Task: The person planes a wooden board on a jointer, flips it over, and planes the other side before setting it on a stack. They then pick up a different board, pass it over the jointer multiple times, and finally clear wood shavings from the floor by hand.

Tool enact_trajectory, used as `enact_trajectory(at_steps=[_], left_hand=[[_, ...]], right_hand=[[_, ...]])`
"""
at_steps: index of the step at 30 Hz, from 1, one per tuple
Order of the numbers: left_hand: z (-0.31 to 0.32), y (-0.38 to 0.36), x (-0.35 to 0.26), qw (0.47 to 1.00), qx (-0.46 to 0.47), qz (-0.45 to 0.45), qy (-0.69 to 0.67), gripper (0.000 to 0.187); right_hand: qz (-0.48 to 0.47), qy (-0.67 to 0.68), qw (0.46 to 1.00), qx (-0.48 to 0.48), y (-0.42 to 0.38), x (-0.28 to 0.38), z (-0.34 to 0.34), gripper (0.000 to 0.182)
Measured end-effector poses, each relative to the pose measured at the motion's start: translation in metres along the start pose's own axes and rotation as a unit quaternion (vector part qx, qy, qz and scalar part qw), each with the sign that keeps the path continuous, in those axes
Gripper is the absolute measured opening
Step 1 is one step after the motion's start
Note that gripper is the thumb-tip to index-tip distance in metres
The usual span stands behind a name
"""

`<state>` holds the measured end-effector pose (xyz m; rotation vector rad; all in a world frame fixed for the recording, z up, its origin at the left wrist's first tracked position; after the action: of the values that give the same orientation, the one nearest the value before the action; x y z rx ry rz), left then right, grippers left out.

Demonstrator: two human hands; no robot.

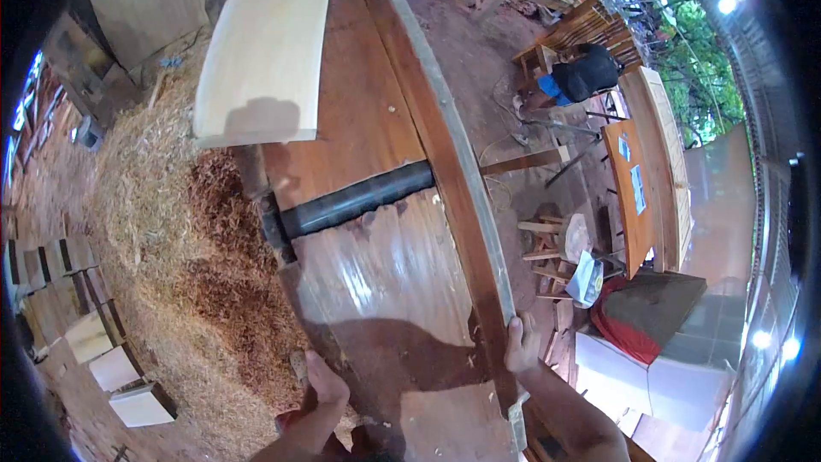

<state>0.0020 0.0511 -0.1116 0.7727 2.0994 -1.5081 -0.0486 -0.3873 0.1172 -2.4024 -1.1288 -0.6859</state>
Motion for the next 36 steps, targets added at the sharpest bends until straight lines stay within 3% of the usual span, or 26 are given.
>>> enact_trajectory(at_steps=[3,6,7,10,12,14,16,20,22,24,27,28,30,32,34,36], left_hand=[[0.011,-0.005,-0.026,0.971,0.094,-0.013,-0.217,0.08],[-0.019,0.007,0.046,0.99,-0.078,-0.102,-0.062,0.08],[-0.017,0.008,0.041,0.986,0.026,-0.068,-0.149,0.082],[-0.005,-0.016,-0.011,0.981,0.033,-0.118,-0.149,0.084],[0.003,-0.013,-0.027,0.978,0.035,-0.12,-0.166,0.087],[-0.002,-0.022,-0.03,0.976,0.039,-0.13,-0.171,0.091],[0.004,-0.024,-0.048,0.981,0.038,-0.107,-0.159,0.092],[-0.005,-0.006,-0.035,0.995,0.027,-0.056,-0.084,0.089],[-0.001,-0.013,-0.058,0.999,0.044,0.026,0.003,0.091],[0.017,-0.031,-0.092,0.996,0.057,0.011,-0.071,0.092],[0.019,-0.017,-0.088,0.983,0.136,0.094,-0.084,0.095],[0.016,-0.021,-0.092,0.991,0.107,0.051,-0.061,0.095],[0.015,-0.036,-0.1,0.998,0.051,-0.035,-0.013,0.095],[0.011,-0.029,-0.1,0.998,-0.034,-0.001,0.048,0.086],[0.008,-0.008,-0.094,0.991,-0.059,0.079,0.094,0.084],[0.008,0.015,-0.092,0.979,-0.058,0.144,0.131,0.082]], right_hand=[[-0.005,0.019,1.0,0.011,0.009,-0.003,0.002,0.043],[0.013,0.035,0.999,0.023,0.004,-0.001,0.002,0.046],[0.016,0.044,0.999,0.025,0.006,0.0,0.003,0.048],[0.047,0.043,0.997,0.053,0.005,-0.003,0.002,0.048],[0.056,0.052,0.997,-0.004,0.008,0.014,0.004,0.048],[0.087,0.029,0.994,0.061,0.001,-0.009,0.002,0.049],[0.019,0.048,0.998,0.025,0.007,-0.006,0.004,0.05],[0.045,0.024,0.999,-0.012,0.006,-0.011,0.003,0.048],[0.03,0.032,0.998,-0.041,0.003,-0.009,0.003,0.046],[0.022,-0.007,0.997,-0.077,0.0,-0.006,0.0,0.044],[-0.019,-0.057,0.987,-0.15,-0.006,0.0,-0.004,0.043],[-0.035,-0.072,0.981,-0.177,-0.008,0.003,-0.005,0.043],[-0.207,-0.136,0.923,-0.293,-0.021,0.03,-0.014,0.042],[-0.197,-0.048,0.923,-0.328,-0.042,0.082,-0.006,0.045],[-0.18,0.037,0.951,-0.246,-0.063,0.104,0.045,0.04],[-0.108,0.009,0.974,-0.201,-0.099,0.09,0.12,0.058]])
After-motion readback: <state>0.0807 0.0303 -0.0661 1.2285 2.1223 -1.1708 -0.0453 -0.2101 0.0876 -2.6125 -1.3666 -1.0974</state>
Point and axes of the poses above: each hand's wrist, its own y-axis towards the middle knuckle, its own z-axis out of the palm, x = y × z, the point moved 6 cm from there along y, towards the middle knuckle, and after that the axes turned 5 degrees about y, right-handed, at the moved point
